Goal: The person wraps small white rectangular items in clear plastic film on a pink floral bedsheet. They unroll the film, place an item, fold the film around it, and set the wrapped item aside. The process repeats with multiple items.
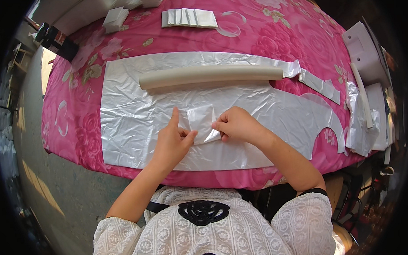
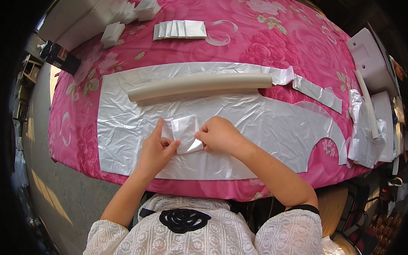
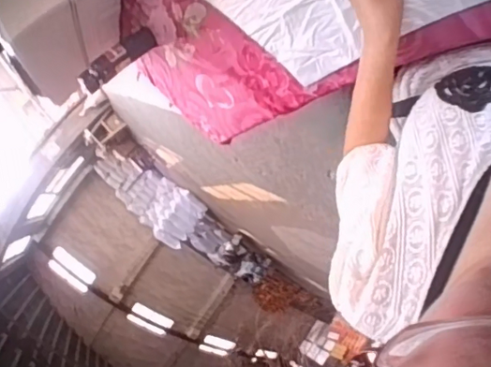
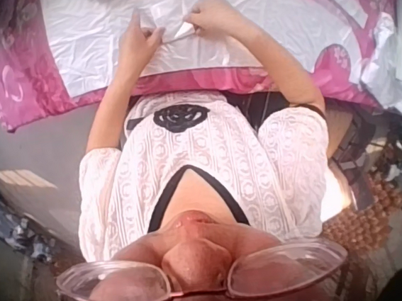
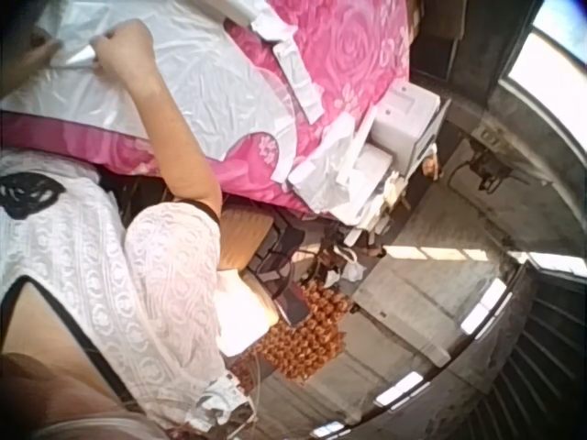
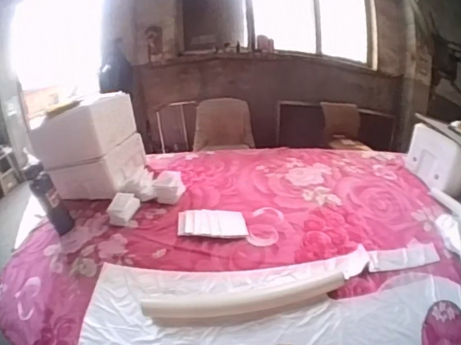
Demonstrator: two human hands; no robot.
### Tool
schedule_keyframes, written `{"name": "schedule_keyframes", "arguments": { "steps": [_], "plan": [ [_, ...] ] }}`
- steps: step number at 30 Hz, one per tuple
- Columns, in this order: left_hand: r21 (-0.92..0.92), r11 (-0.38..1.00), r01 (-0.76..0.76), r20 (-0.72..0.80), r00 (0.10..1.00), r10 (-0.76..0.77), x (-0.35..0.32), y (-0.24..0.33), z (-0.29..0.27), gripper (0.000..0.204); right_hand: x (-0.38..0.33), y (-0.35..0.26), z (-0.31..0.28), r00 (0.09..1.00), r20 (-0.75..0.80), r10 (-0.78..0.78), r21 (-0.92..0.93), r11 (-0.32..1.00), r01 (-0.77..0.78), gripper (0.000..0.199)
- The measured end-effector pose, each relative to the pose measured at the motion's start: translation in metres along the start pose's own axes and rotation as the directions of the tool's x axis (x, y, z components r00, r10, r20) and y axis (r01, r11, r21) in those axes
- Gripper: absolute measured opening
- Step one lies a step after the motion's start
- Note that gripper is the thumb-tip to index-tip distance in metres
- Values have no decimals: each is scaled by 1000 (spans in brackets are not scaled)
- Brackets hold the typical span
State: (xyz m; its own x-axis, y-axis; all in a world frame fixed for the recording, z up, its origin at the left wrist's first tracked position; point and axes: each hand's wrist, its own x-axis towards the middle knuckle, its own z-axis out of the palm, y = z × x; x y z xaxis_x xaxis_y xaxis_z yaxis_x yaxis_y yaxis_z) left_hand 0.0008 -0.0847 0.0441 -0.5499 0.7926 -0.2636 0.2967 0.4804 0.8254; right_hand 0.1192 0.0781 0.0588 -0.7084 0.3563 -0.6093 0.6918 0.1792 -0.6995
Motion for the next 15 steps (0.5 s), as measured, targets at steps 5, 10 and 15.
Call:
{"name": "schedule_keyframes", "arguments": {
  "steps": [5, 10, 15],
  "plan": [
    [268, 917, -297, -110, 936, 335, -5, 3, -3, 69, 3, 2, 0, 1000, 3, 12, -30, 999, -12, 30],
    [537, 620, -572, 172, 794, 583, -8, 7, 25, 80, 6, 3, -1, 1000, 21, 5, -35, 999, -4, 29],
    [604, 671, -430, 143, 887, 440, -4, -7, 44, 105, 2, 3, 4, 998, -48, -49, -81, 996, 45, 26]
  ]
}}
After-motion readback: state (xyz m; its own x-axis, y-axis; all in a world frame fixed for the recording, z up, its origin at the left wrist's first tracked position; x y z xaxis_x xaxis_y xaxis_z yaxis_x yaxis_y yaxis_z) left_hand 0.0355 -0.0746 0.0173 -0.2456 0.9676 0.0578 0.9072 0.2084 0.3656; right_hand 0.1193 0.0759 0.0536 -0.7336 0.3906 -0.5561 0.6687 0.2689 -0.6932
